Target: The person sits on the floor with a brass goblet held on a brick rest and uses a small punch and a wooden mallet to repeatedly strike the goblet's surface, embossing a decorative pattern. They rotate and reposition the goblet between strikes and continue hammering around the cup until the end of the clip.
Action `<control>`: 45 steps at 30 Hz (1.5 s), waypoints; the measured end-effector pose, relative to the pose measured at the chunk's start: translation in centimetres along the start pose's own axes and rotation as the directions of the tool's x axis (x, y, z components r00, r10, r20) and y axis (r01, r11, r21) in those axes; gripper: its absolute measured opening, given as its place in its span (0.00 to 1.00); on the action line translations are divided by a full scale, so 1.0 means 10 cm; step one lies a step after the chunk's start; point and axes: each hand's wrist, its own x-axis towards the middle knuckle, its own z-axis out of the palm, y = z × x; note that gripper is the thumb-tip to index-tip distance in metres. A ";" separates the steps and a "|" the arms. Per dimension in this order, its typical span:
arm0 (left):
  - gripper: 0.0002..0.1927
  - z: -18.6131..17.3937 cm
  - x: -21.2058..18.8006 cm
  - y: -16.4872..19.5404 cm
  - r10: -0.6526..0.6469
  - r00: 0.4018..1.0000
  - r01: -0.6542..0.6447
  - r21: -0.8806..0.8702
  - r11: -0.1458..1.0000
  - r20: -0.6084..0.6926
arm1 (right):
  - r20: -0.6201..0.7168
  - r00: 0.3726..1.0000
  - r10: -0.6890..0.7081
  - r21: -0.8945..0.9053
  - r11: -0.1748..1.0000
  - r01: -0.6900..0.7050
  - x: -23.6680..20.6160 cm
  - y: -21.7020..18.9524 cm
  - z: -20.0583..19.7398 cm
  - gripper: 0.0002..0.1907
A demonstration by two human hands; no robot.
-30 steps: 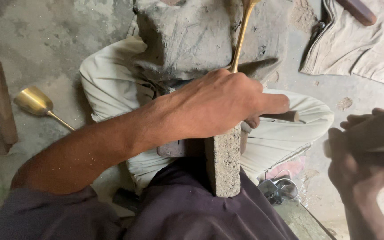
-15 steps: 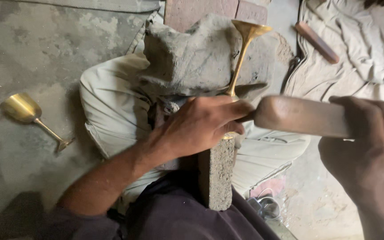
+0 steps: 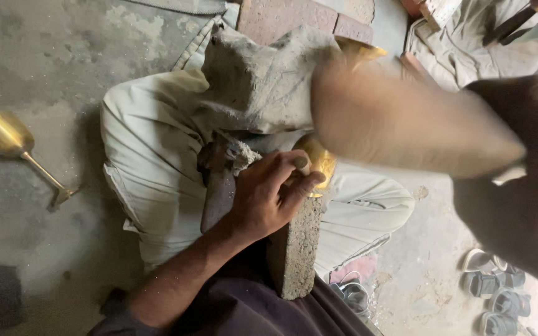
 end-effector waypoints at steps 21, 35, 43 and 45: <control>0.12 -0.04 -0.04 -0.09 -0.051 0.997 0.057 -0.121 0.991 0.053 | -0.062 0.980 0.187 0.010 0.982 -0.187 -0.01 -0.17 -0.06 0.11; 0.19 -0.08 0.54 -0.14 0.168 0.831 -0.213 0.024 0.977 0.530 | -0.082 0.895 0.438 0.310 0.865 -0.395 -0.70 0.10 0.66 0.10; 0.16 -0.25 0.59 -0.04 0.191 0.791 -0.251 0.023 0.968 0.581 | -0.005 0.844 0.537 0.415 0.769 -0.487 -0.79 0.02 0.71 0.11; 0.17 -0.35 0.58 0.03 0.159 0.832 -0.215 0.045 0.976 0.531 | -0.065 0.873 0.484 0.361 0.827 -0.431 -0.76 -0.07 0.65 0.15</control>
